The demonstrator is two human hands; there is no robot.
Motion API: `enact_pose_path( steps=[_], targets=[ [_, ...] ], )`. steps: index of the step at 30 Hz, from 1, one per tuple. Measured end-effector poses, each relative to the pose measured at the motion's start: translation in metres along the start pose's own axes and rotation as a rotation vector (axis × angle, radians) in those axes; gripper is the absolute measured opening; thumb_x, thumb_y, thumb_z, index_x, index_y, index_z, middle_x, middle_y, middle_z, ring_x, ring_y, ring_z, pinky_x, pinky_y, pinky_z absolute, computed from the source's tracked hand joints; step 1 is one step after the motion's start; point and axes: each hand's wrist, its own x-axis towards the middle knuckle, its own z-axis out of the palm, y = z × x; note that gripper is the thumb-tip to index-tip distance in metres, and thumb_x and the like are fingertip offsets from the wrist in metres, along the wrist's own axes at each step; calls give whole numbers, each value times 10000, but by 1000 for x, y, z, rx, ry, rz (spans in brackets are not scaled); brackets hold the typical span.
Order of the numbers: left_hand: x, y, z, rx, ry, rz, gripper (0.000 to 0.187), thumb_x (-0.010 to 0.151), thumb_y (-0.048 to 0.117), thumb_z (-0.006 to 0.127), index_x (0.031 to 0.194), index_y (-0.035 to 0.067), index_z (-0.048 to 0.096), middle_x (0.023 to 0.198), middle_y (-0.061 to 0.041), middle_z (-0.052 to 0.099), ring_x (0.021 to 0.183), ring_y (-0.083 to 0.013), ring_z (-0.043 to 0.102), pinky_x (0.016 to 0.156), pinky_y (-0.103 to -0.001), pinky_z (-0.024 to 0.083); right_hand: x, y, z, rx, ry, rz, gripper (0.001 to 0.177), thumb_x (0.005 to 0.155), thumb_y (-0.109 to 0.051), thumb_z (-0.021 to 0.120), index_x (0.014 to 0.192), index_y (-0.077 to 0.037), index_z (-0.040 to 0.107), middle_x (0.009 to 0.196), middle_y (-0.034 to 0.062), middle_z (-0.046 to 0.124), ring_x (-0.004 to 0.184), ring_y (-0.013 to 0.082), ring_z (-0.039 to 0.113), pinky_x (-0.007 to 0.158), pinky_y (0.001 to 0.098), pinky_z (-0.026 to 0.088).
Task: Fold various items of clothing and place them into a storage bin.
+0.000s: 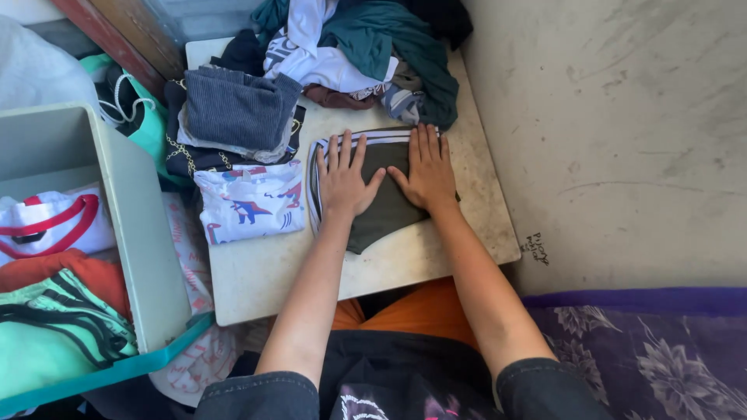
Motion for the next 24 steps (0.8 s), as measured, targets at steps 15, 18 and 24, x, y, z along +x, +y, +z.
enact_pose_path(
  steps=[15, 18, 24],
  targets=[
    [-6, -24, 6, -699, 399, 160, 514, 1059, 279, 638, 1542, 140, 534, 1602, -142, 474, 1495, -351, 439, 1269, -461, 352, 2, -8, -13, 83, 379, -138, 628, 964, -364, 718, 1392, 59, 540, 1551, 249, 443, 1446, 444, 354, 1251, 562, 205],
    [-65, -29, -18, -648, 255, 187, 252, 982, 139, 654, 1228, 150, 710, 1423, -75, 656, 1331, -260, 616, 1159, -354, 483, -14, -15, -19, 144, 467, -250, 258, 947, -193, 775, 1155, -95, 660, 1386, 127, 586, 1363, 359, 482, 1266, 538, 285],
    [-128, -41, -68, -386, 105, 488, 508, 659, 233, 855, 1108, 46, 708, 1207, -165, 668, 1218, -364, 578, 1056, -510, 407, -83, -54, -57, 524, 44, -520, 364, 785, -244, 826, 1092, -79, 722, 1204, 103, 685, 1276, 366, 550, 1175, 550, 355]
  ],
)
